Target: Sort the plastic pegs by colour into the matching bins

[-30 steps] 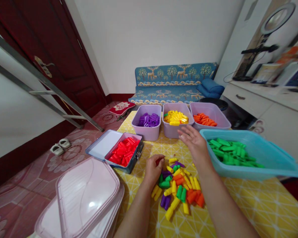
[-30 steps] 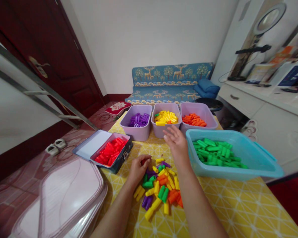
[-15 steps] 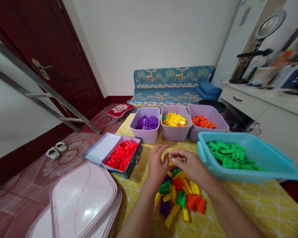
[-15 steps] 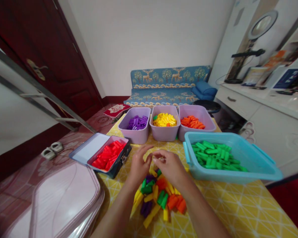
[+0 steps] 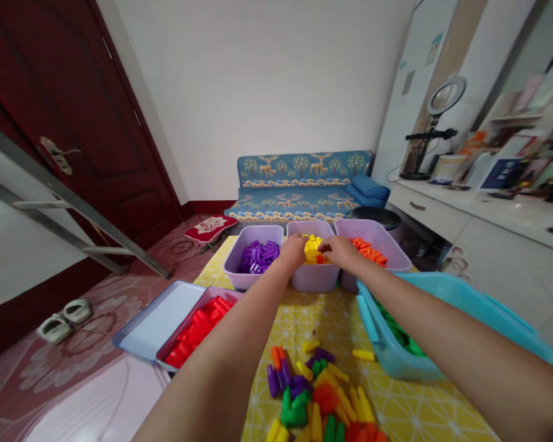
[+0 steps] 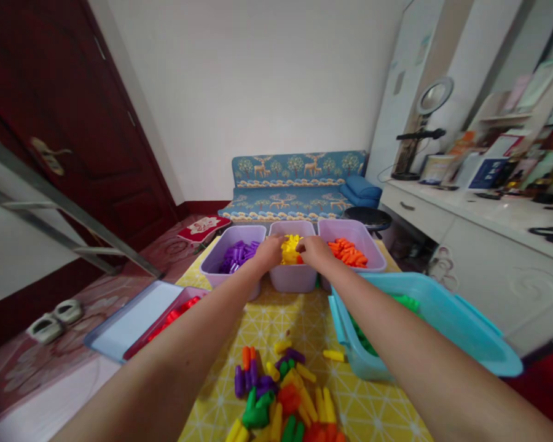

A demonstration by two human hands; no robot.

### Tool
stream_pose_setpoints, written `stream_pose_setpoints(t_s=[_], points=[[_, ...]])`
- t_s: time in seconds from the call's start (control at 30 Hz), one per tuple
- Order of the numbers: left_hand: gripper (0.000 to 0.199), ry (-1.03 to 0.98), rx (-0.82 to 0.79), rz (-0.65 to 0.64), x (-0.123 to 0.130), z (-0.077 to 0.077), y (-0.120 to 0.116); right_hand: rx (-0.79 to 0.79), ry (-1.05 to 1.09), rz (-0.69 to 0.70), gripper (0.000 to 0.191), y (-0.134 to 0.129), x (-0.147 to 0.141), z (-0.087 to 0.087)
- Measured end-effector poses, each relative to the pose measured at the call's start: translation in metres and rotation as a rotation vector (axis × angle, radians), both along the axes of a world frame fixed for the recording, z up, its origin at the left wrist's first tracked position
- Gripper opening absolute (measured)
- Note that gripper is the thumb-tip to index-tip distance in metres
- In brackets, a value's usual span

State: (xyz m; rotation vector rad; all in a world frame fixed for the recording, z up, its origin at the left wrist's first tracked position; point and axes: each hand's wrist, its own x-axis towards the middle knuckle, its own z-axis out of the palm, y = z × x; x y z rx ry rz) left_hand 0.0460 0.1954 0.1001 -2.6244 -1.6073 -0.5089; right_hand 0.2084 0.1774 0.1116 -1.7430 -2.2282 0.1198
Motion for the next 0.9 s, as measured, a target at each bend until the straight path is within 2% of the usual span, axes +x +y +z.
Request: stream_pose_setpoints(t_s=[0.17, 0.3, 0.6, 0.73, 0.9], points=[[0.040, 0.130, -0.089, -0.050, 0.005, -0.007, 0.023, -0.108, -0.129, -0.008, 0.036, 0.029, -0.010, -0.013], [0.029, 0.227, -0.142, 0.019, 0.015, -0.009, 0.036, -0.164, -0.208, -0.043, 0.033, 0.036, -0.019, -0.016], [0.036, 0.282, -0.183, 0.189, 0.030, -0.020, 0.045, -0.268, -0.269, -0.038, 0.030, 0.036, -0.024, -0.021], [0.036, 0.262, -0.185, 0.232, 0.030, -0.018, 0.045, -0.254, -0.227, -0.020, 0.027, 0.038, -0.024, -0.025], [0.035, 0.188, -0.223, 0.218, 0.029, -0.014, 0.041, -0.143, -0.097, -0.036, 0.023, 0.037, -0.019, -0.026]])
